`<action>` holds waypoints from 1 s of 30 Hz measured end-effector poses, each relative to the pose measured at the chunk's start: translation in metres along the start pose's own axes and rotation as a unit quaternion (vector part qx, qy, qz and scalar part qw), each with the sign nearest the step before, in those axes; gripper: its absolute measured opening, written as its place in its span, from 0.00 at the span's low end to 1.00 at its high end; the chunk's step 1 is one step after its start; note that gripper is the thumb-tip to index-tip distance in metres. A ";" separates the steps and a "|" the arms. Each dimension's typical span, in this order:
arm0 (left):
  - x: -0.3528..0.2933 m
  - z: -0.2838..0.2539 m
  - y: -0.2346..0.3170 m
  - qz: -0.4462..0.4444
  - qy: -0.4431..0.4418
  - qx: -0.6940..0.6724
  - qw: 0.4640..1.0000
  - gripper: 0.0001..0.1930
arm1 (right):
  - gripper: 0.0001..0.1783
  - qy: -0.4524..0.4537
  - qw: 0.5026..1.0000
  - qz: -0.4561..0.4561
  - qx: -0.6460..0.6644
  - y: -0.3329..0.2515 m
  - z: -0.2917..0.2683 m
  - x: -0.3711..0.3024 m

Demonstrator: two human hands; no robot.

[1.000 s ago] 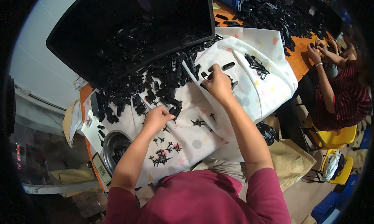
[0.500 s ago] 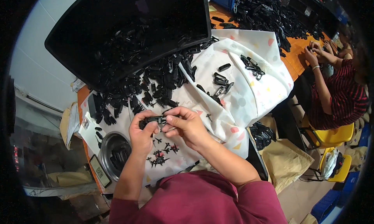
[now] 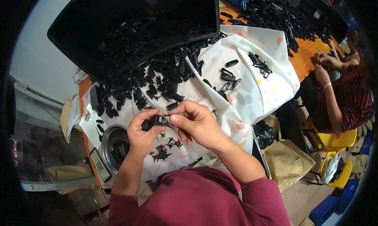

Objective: The person is manually assembling small black plastic components by hand at a workstation.

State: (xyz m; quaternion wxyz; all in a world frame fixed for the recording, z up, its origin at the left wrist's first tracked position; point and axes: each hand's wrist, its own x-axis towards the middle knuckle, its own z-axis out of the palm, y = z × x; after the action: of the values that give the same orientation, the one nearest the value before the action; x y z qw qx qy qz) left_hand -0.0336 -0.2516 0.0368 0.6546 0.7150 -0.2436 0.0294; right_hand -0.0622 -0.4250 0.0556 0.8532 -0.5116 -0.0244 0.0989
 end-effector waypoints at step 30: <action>0.025 0.015 -0.054 -0.337 0.144 -0.435 0.823 0.07 | 0.13 0.182 0.806 -0.147 -0.544 0.019 -0.122 0.057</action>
State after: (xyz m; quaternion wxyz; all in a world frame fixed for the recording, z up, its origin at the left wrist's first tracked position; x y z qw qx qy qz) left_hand 0.0057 -0.2720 -0.0061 0.8943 0.3816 0.1218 -0.1995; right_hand 0.0086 -0.5110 -0.0228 0.4278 -0.8909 0.0062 -0.1523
